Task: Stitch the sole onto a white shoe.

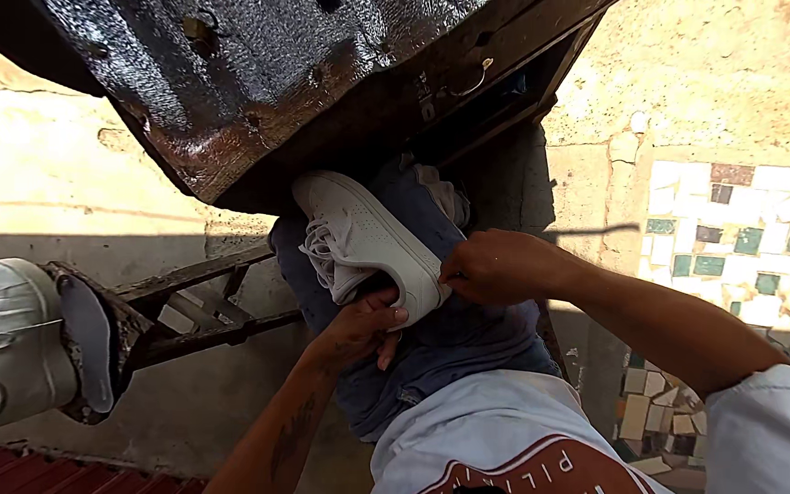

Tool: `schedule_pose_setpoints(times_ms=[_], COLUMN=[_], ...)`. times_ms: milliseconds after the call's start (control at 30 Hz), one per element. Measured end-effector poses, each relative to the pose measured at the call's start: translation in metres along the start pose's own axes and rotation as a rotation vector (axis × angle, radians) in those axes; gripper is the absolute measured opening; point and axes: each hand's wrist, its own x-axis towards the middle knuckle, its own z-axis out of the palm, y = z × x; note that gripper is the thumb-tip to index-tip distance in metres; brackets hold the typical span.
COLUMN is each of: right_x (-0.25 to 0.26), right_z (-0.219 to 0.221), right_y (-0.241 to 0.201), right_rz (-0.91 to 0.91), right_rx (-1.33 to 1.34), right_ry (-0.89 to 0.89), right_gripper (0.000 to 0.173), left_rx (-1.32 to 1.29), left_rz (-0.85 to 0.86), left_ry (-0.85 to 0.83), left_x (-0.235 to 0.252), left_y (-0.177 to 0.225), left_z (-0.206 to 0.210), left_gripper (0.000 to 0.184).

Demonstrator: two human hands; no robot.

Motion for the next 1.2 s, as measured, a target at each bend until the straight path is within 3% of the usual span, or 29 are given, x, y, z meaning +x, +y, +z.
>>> schedule_pose_setpoints(times_ms=[167, 267, 367, 467, 667, 1033, 1200], right_x=[0.007, 0.009, 0.008, 0.008, 0.020, 0.035, 0.035], right_z=[0.002, -0.001, -0.004, 0.002, 0.012, 0.024, 0.023], right_y=[-0.003, 0.006, 0.020, 0.033, 0.059, 0.079, 0.078], right_rz=[0.012, -0.048, -0.134, -0.195, -0.271, -0.330, -0.333], right_rx=[0.000, 0.049, 0.103, 0.168, 0.456, 0.663, 0.623], right_ry=[-0.010, -0.036, -0.040, -0.041, -0.093, -0.121, -0.053], right_gripper=[0.022, 0.023, 0.024, 0.025, 0.025, 0.019, 0.015], left_rx=[0.029, 0.146, 0.551, 0.791, 0.732, 0.619, 0.578], left_rz=[0.006, 0.005, -0.042, -0.085, 0.015, 0.070, 0.055], left_ry=[0.026, 0.065, 0.340, 0.597, 0.659, 0.725, 0.761], left_x=[-0.001, -0.007, -0.003, 0.006, 0.003, 0.010, 0.016], left_y=[0.000, 0.003, 0.017, 0.009, -0.010, -0.022, -0.023], left_z=[0.000, 0.007, 0.043, 0.063, 0.054, 0.062, 0.068], left_gripper=[0.013, 0.024, 0.038, 0.029, 0.019, 0.018, 0.020])
